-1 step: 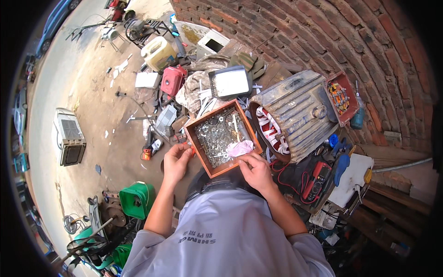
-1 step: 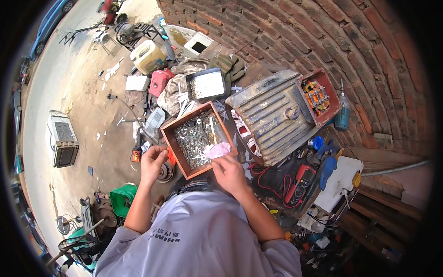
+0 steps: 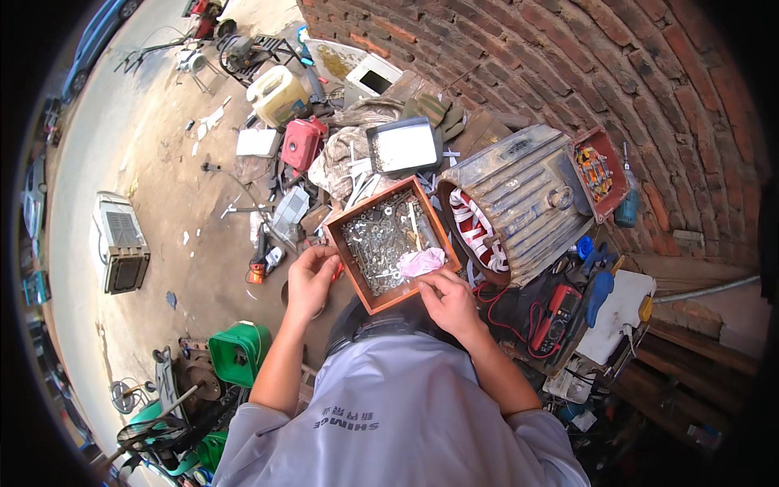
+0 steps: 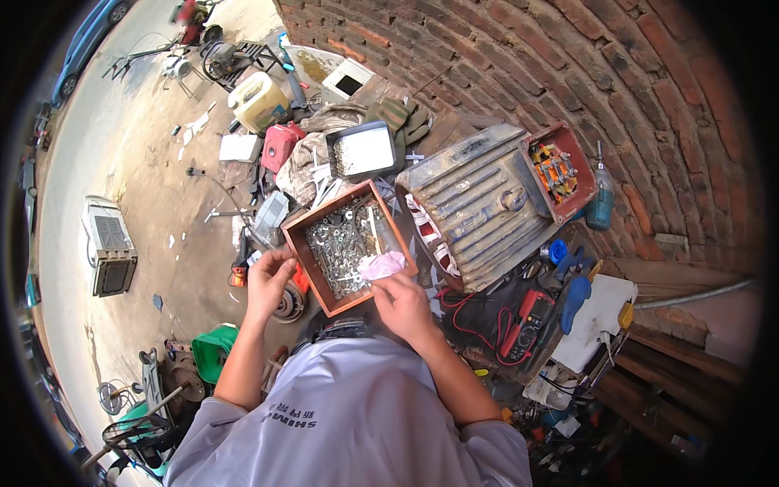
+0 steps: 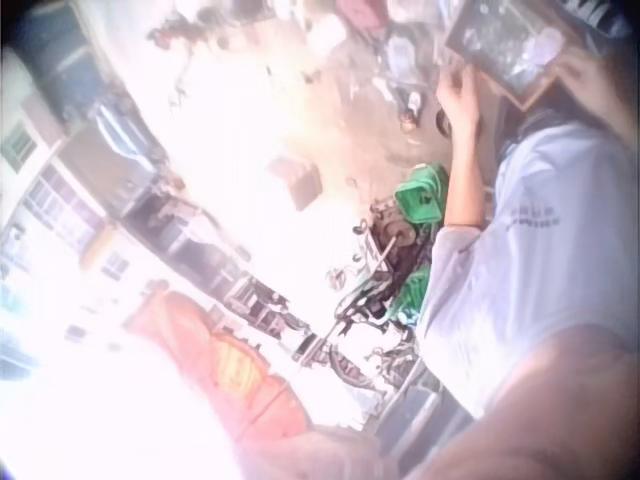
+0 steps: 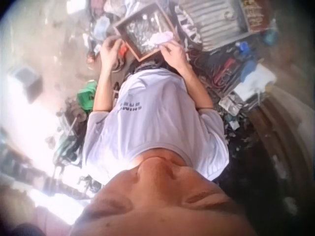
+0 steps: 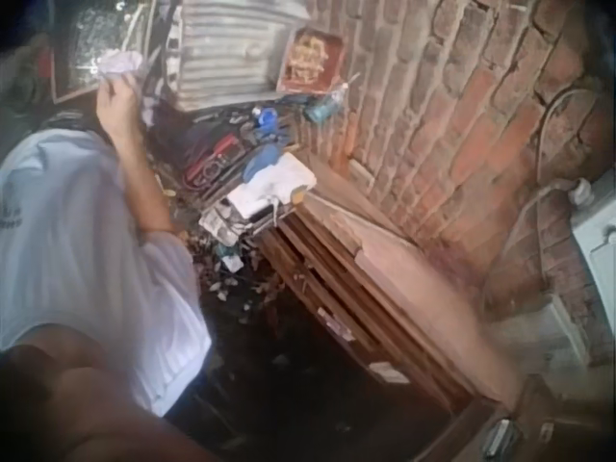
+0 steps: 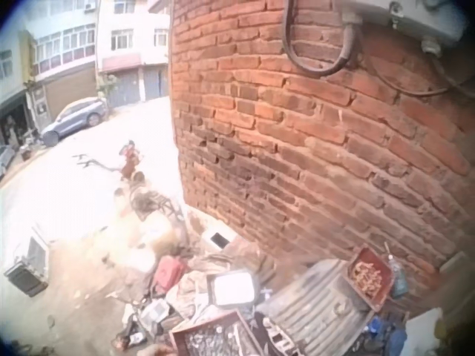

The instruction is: The person selects small metal fasteners from a wooden box and places them into an open electrical component mounted on a corrugated metal surface. The person then uses a cordless drill to tighten the fasteners into the component.

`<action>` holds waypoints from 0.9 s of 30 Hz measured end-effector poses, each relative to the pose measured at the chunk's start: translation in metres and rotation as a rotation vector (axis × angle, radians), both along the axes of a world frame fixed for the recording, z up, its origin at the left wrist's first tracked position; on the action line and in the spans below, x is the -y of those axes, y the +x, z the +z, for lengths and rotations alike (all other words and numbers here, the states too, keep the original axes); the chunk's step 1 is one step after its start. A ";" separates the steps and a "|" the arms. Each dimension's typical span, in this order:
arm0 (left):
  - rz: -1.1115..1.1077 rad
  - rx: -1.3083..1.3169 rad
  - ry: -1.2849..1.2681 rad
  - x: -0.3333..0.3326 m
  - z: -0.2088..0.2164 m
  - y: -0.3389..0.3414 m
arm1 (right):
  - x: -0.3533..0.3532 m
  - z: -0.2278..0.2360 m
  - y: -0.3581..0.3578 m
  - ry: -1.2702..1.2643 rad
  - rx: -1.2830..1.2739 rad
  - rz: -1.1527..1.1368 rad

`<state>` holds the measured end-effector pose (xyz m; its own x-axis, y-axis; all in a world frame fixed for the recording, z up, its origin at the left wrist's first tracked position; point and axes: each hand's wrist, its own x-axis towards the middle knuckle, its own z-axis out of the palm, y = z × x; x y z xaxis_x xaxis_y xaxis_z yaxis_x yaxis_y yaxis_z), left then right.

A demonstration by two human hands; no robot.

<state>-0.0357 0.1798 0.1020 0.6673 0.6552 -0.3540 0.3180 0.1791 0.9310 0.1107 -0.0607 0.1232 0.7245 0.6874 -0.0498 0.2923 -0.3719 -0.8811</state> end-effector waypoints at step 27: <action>-1.294 0.128 1.157 -0.101 -0.048 0.275 | 0.021 0.004 -0.033 -0.033 0.092 -0.083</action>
